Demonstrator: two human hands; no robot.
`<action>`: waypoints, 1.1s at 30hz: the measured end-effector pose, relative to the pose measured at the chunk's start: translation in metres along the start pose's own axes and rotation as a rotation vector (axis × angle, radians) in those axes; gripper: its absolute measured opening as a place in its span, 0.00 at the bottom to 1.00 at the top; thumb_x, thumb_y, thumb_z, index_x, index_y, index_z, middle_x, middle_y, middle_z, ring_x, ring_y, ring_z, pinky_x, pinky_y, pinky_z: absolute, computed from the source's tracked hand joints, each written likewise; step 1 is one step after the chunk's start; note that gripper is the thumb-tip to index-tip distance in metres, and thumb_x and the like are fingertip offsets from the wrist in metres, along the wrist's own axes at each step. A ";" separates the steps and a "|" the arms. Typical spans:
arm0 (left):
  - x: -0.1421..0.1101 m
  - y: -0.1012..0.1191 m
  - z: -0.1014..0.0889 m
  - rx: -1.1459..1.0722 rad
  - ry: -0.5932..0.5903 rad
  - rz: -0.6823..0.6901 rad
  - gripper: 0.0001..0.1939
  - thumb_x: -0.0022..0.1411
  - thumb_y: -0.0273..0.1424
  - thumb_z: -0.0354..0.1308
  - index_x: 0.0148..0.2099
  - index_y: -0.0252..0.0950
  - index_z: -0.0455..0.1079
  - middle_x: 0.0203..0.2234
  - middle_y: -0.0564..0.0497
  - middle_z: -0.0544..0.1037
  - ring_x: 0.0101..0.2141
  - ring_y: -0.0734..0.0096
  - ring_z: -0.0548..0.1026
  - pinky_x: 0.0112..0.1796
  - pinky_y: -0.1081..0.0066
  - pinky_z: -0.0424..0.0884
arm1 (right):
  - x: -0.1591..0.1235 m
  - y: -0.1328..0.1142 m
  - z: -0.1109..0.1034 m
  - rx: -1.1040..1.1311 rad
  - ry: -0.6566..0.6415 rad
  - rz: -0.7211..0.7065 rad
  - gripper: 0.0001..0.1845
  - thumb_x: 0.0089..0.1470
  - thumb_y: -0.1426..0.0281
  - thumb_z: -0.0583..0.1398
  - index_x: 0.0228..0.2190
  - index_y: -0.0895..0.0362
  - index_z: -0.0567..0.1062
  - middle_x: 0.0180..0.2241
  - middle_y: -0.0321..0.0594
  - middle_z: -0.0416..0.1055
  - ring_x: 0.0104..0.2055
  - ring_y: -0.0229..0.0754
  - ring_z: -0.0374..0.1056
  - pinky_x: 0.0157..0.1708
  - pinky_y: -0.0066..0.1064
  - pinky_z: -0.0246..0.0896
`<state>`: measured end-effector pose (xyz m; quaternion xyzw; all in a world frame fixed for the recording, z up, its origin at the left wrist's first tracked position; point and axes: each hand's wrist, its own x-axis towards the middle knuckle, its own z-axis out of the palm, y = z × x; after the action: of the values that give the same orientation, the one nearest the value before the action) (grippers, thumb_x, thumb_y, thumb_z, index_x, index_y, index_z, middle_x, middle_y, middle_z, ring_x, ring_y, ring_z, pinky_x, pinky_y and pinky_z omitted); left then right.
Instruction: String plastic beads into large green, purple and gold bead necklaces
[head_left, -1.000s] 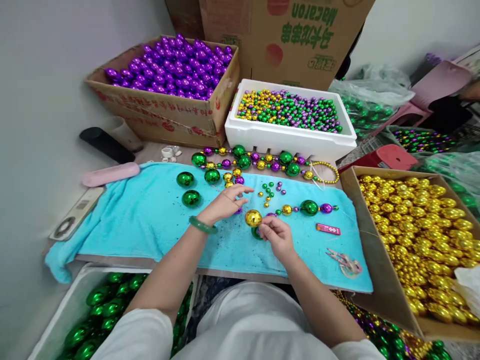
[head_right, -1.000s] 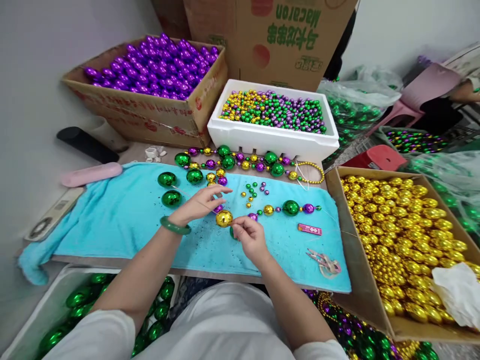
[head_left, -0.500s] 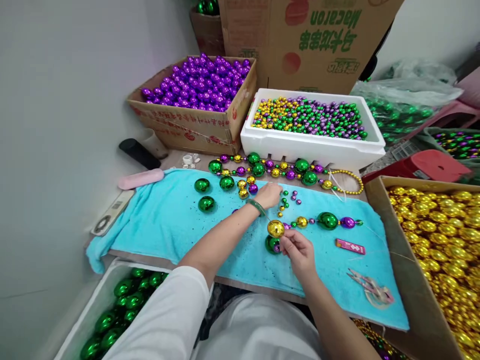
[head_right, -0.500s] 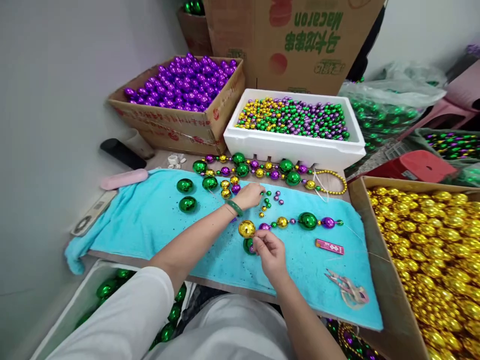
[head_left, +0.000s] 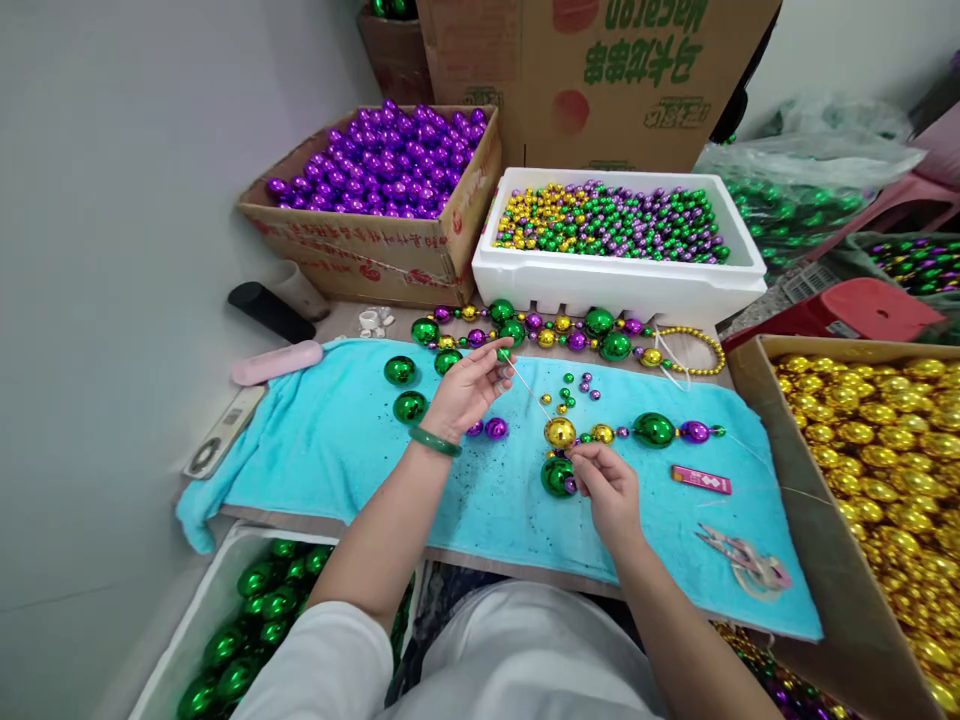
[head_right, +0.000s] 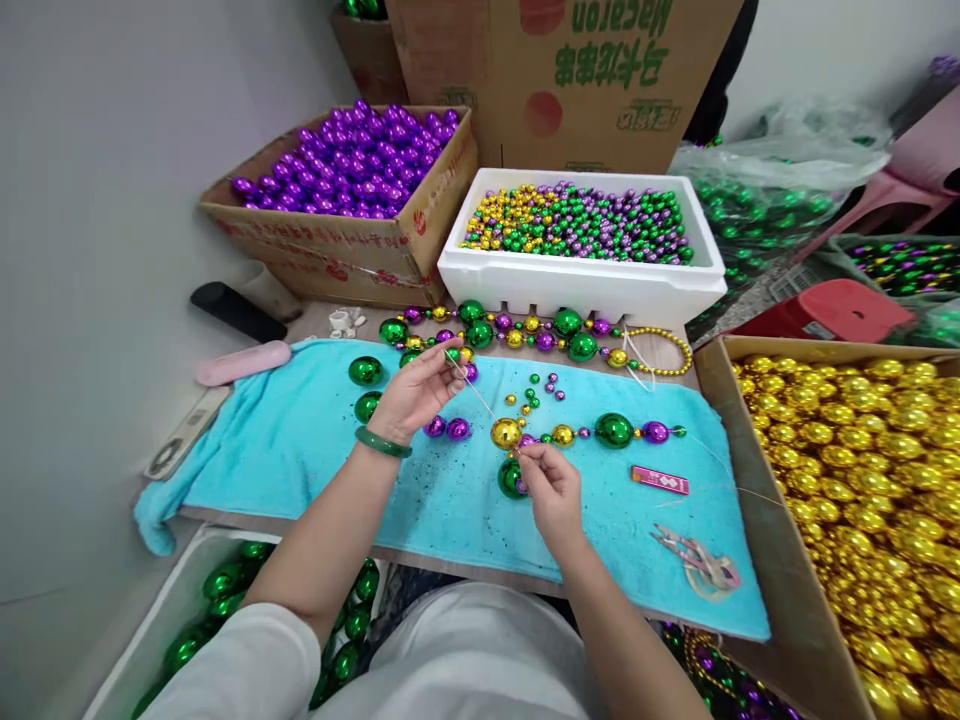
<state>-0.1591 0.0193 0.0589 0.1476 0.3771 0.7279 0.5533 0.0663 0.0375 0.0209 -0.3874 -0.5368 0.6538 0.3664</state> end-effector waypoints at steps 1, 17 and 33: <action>-0.002 0.001 0.000 -0.016 0.006 0.003 0.12 0.59 0.27 0.62 0.46 0.33 0.75 0.32 0.48 0.78 0.31 0.75 0.76 0.32 0.75 0.72 | 0.000 0.000 0.001 -0.004 -0.007 -0.002 0.12 0.46 0.61 0.64 0.27 0.58 0.74 0.15 0.31 0.60 0.17 0.31 0.52 0.17 0.25 0.50; -0.005 0.005 -0.001 -0.232 0.111 -0.058 0.06 0.63 0.27 0.58 0.35 0.32 0.74 0.28 0.49 0.78 0.28 0.77 0.74 0.30 0.76 0.71 | -0.002 0.002 0.002 -0.013 -0.005 0.020 0.12 0.44 0.61 0.65 0.26 0.58 0.74 0.15 0.31 0.59 0.18 0.31 0.52 0.18 0.25 0.49; -0.019 -0.003 -0.011 0.740 0.049 0.264 0.13 0.59 0.35 0.62 0.45 0.37 0.75 0.40 0.47 0.79 0.38 0.68 0.75 0.40 0.68 0.70 | -0.001 -0.002 0.002 0.042 -0.023 0.055 0.13 0.46 0.60 0.65 0.27 0.58 0.73 0.16 0.31 0.63 0.18 0.32 0.56 0.18 0.25 0.51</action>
<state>-0.1576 -0.0018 0.0536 0.3670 0.6046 0.6112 0.3552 0.0651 0.0363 0.0235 -0.3868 -0.5164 0.6790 0.3503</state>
